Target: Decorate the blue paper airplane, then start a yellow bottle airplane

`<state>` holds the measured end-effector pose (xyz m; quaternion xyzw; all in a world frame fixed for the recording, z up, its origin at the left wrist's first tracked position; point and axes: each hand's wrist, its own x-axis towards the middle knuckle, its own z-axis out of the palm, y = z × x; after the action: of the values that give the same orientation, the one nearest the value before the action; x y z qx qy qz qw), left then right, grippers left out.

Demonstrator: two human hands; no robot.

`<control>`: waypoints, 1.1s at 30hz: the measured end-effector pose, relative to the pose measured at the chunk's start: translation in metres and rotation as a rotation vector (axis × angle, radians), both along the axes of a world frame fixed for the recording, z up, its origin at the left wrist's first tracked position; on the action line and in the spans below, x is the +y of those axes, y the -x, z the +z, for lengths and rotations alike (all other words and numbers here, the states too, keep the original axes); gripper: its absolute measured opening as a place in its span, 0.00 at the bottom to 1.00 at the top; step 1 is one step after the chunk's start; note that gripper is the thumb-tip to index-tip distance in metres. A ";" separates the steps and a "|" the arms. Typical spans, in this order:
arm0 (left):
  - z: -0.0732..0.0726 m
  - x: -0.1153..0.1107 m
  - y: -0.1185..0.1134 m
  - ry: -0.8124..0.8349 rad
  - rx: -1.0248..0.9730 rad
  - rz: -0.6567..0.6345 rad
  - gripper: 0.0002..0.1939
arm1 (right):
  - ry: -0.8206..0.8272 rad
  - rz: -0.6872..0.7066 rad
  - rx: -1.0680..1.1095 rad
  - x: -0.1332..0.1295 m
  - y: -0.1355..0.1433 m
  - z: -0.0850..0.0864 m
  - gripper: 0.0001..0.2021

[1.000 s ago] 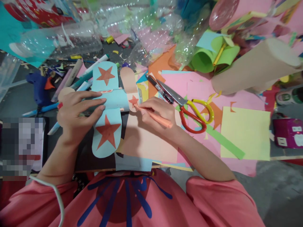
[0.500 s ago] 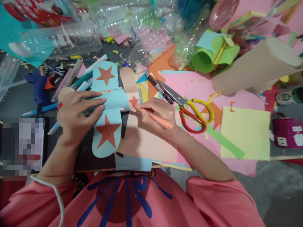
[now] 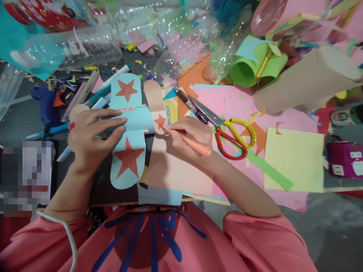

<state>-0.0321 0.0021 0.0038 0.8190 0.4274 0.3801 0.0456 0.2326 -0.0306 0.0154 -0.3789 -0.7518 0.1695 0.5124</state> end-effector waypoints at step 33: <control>0.004 -0.002 -0.002 0.022 0.030 0.027 0.05 | 0.098 -0.022 0.008 -0.003 -0.004 -0.002 0.07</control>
<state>-0.0300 0.0004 0.0075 0.8183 0.4432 0.3635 0.0428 0.2366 -0.0338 0.0134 -0.4111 -0.7364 0.2020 0.4979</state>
